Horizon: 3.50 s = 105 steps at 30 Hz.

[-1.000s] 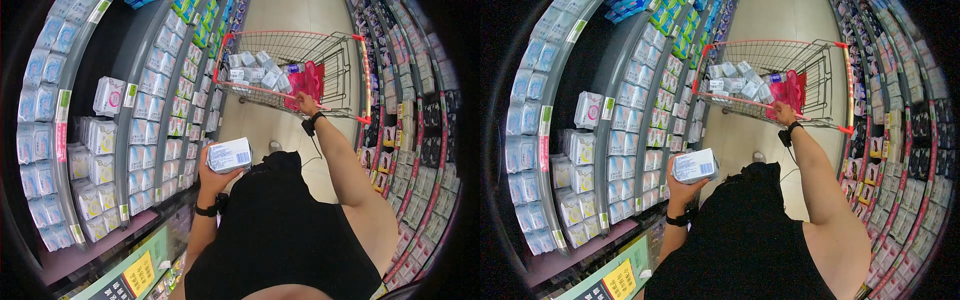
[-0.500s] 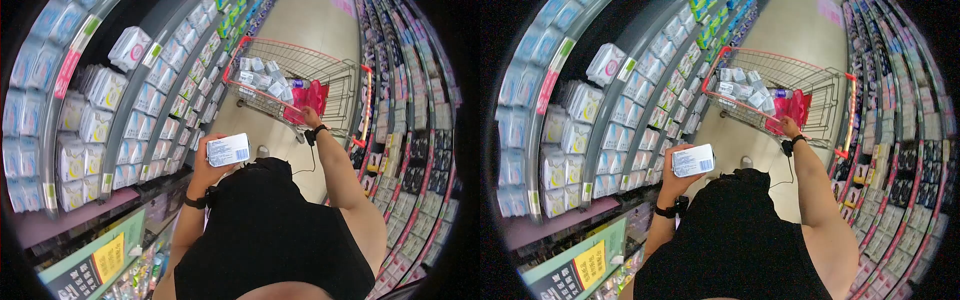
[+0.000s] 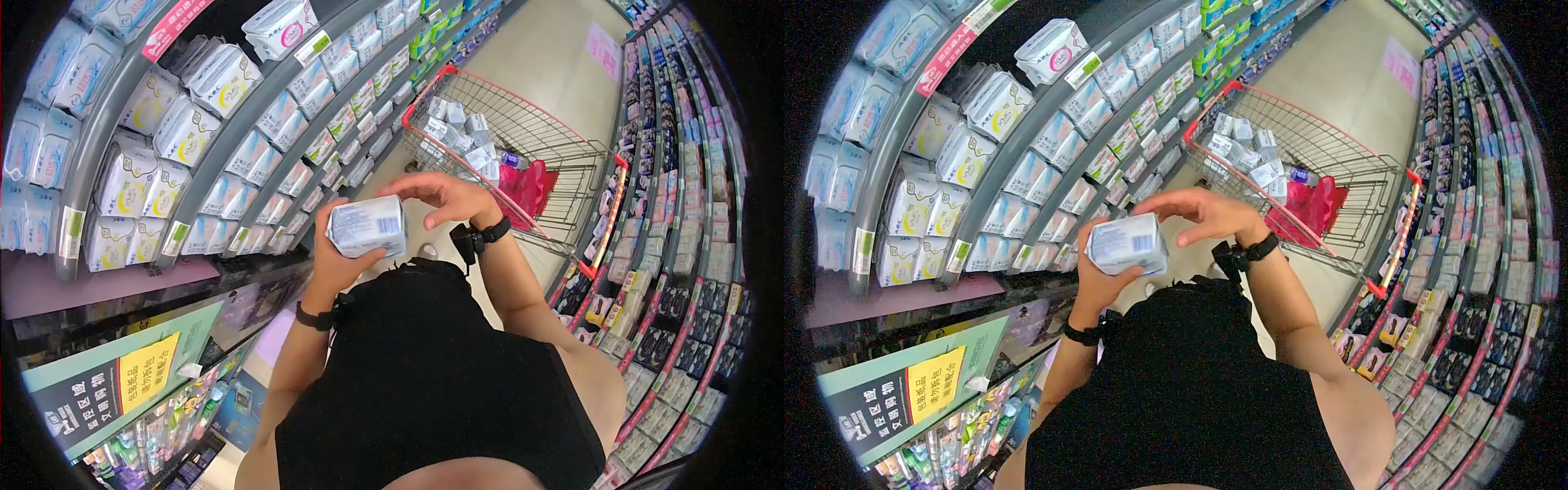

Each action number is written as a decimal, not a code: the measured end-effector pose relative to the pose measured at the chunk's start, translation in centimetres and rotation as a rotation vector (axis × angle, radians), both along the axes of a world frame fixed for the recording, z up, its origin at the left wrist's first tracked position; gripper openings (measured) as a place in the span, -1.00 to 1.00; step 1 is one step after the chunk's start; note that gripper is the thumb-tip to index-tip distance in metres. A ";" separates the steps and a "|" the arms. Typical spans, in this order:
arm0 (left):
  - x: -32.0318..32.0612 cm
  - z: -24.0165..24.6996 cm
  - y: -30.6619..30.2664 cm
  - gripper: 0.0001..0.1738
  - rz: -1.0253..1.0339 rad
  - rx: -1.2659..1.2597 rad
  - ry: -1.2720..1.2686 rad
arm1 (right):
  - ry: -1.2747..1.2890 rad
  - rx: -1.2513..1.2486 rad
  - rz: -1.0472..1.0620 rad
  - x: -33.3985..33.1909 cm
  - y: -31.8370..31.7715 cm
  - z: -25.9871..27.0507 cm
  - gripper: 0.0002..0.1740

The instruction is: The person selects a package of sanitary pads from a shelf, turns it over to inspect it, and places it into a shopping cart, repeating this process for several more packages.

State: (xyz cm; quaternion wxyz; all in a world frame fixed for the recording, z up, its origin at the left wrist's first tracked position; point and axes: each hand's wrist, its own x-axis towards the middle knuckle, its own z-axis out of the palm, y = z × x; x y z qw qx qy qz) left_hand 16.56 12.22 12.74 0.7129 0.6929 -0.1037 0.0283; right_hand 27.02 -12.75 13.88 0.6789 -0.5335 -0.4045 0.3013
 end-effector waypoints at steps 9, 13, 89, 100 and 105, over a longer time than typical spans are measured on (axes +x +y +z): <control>-0.6 -0.7 2.5 -0.12 0.185 -0.232 0.218 | -0.007 -0.243 -0.161 -2.2 4.1 0.9 -0.08; -0.9 -1.1 2.9 -0.01 0.216 -0.034 -0.021 | 0.133 -0.249 -0.197 -2.6 3.9 -1.7 -0.16; 2.4 -4.3 5.4 -0.45 0.145 -0.434 0.337 | 0.153 0.003 -0.506 -2.1 7.3 -3.1 -0.31; 2.1 -2.6 5.2 -0.29 0.142 -0.296 0.197 | 0.184 -0.175 -0.491 -1.6 6.6 -5.5 -0.22; 2.4 -3.3 5.7 -0.22 0.054 -0.384 0.152 | 0.197 -0.133 -0.491 -1.9 6.8 -5.6 -0.22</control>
